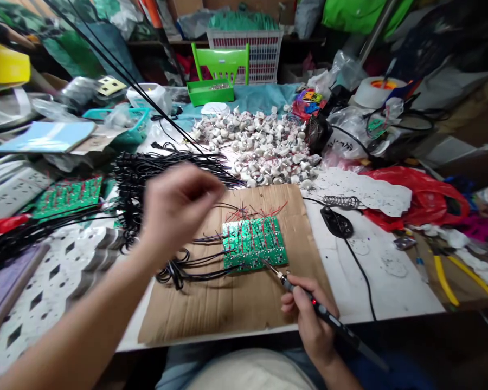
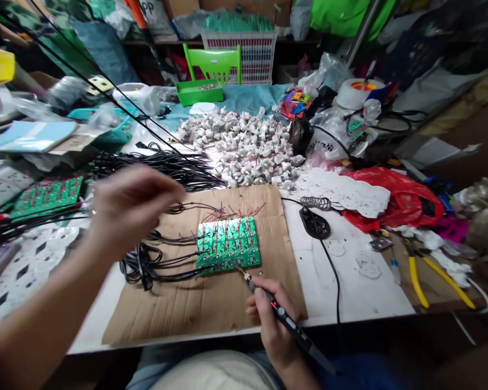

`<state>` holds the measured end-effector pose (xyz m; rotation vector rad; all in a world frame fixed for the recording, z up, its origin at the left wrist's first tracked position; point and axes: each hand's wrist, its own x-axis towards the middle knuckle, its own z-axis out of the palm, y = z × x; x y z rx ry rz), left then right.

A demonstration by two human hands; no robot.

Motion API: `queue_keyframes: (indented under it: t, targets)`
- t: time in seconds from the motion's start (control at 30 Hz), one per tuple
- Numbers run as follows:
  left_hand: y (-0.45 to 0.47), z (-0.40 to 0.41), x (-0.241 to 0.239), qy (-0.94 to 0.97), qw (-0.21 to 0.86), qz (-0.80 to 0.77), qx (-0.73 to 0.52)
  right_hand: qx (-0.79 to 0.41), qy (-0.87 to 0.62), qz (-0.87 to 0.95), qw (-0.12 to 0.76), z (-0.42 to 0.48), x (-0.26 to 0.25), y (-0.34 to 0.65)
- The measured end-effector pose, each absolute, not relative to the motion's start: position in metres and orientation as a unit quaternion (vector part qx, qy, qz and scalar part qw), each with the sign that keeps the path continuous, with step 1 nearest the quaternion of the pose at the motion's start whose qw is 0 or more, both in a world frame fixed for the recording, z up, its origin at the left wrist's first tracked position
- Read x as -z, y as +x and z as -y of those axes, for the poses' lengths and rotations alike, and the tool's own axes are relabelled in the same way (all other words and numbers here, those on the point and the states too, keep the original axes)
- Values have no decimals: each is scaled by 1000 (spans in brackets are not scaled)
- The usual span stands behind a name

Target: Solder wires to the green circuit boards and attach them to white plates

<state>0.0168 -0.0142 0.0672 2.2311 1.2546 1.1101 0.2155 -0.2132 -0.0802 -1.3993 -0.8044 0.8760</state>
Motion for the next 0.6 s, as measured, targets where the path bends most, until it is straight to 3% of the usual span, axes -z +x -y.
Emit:
queue_keyframes:
  t: [0.1,0.17,0.27,0.6]
  targets:
    - [26,28,-23,785,305,-495,-214,-374,-608,356,603,212,75,215]
    - [24,38,7,762,332,-532,-160,-370,-612,362,598,211,72,215]
    - [18,44,28,748,358,-538,-150,-364,-619,365,593,210,69,215]
    - [31,43,16,778,327,-518,-140,-336,-635,402,567,196,52,208]
